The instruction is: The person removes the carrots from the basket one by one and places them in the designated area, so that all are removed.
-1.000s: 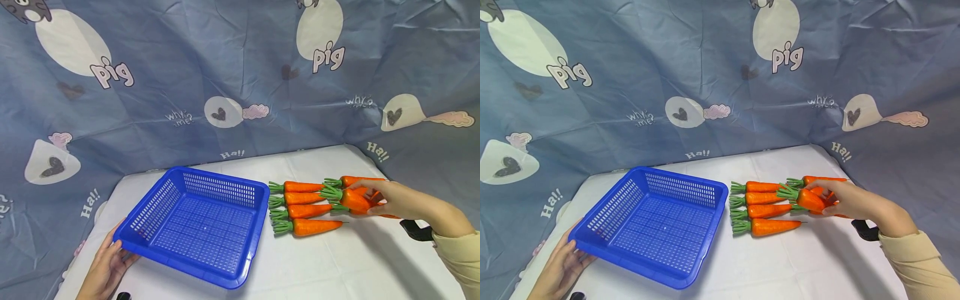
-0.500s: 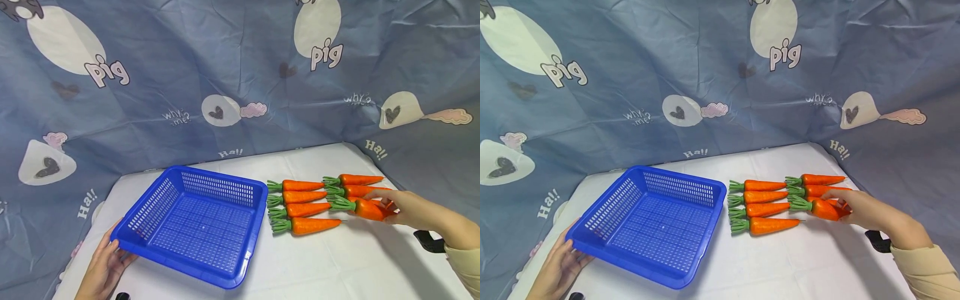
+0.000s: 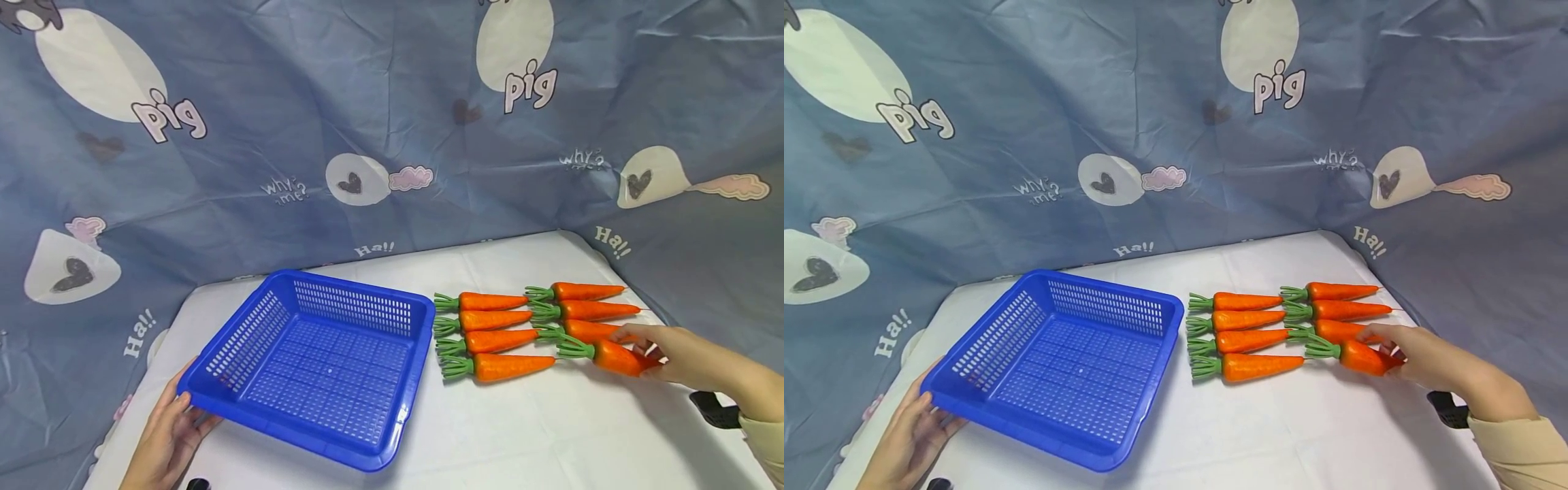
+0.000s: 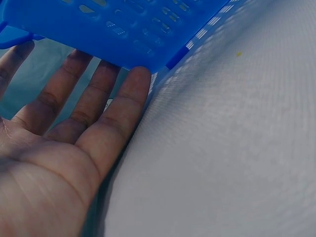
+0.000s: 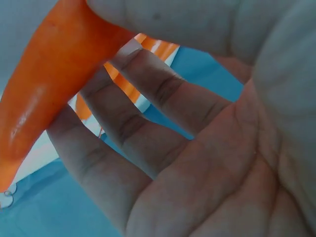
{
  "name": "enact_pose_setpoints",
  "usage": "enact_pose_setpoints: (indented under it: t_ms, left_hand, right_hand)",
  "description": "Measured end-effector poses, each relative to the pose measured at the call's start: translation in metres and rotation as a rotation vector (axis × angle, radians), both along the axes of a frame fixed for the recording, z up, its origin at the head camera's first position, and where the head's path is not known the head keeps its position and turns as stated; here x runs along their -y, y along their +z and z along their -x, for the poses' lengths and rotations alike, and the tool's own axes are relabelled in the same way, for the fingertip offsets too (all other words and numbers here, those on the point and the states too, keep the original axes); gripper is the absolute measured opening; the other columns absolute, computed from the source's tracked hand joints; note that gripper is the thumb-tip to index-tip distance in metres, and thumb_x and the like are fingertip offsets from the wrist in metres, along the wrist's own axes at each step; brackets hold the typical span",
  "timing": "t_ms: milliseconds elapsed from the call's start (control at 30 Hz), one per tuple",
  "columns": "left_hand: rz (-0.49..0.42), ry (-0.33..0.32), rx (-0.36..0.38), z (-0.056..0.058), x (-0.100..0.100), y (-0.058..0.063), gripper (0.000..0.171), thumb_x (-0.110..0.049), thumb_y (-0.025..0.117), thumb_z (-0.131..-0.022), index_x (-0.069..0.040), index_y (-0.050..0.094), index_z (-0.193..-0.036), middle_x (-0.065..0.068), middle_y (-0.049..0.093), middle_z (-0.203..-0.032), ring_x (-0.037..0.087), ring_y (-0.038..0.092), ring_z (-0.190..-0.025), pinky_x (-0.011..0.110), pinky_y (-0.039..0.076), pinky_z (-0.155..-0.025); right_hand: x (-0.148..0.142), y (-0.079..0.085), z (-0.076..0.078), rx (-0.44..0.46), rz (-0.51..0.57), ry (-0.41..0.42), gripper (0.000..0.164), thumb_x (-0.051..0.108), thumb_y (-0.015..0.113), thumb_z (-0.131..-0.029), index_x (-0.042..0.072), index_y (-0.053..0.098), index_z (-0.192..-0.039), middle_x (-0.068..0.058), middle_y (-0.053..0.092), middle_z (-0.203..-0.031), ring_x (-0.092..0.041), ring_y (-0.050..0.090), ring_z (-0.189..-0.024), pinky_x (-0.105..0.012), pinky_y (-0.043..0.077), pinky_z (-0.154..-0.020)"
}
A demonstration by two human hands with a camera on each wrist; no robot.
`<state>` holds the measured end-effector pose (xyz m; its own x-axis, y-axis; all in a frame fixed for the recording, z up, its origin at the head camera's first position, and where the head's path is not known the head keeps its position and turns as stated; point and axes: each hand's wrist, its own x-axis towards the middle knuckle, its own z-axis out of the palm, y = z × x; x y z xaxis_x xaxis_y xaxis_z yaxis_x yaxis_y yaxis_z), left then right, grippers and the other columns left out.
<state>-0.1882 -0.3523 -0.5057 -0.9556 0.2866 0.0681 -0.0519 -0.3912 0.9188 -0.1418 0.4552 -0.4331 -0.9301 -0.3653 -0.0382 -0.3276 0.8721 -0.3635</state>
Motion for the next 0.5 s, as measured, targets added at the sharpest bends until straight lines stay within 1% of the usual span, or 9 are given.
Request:
enact_pose_setpoints:
  t_ms: [167, 233, 500]
  left_hand:
    - [-0.004, 0.01, 0.013, 0.0, 0.001, -0.001, 0.052, -0.013, 0.028, -0.118, -0.039, 0.046, -0.158, -0.012, 0.069, -0.144, 0.011, 0.072, -0.124, 0.037, 0.063, -0.096]
    - [-0.007, 0.012, 0.015, 0.0, 0.001, -0.002, 0.051, -0.013, 0.028, -0.118, -0.039, 0.047, -0.158, -0.012, 0.069, -0.144, 0.011, 0.072, -0.124, 0.037, 0.063, -0.095]
    - [-0.019, 0.004, 0.004, 0.001, 0.001, -0.003, 0.052, -0.012, 0.027, -0.118, -0.038, 0.047, -0.158, -0.01, 0.07, -0.144, 0.013, 0.073, -0.123, 0.038, 0.064, -0.095]
  right_hand:
    - [-0.006, -0.001, 0.0, 0.008, -0.015, -0.031, 0.052, -0.006, 0.088, -0.073, 0.004, 0.067, -0.119, 0.002, 0.067, -0.096, 0.006, 0.057, -0.083, -0.025, 0.056, -0.071]
    - [-0.008, 0.0, 0.001, 0.028, -0.017, -0.051, 0.051, -0.008, 0.087, -0.073, 0.006, 0.068, -0.118, 0.004, 0.064, -0.095, 0.006, 0.056, -0.082, -0.025, 0.056, -0.072]
    - [-0.012, -0.003, 0.002, 0.061, 0.0, -0.077, 0.049, -0.008, 0.087, -0.071, 0.006, 0.069, -0.114, 0.002, 0.063, -0.093, 0.003, 0.058, -0.079, -0.024, 0.057, -0.07]
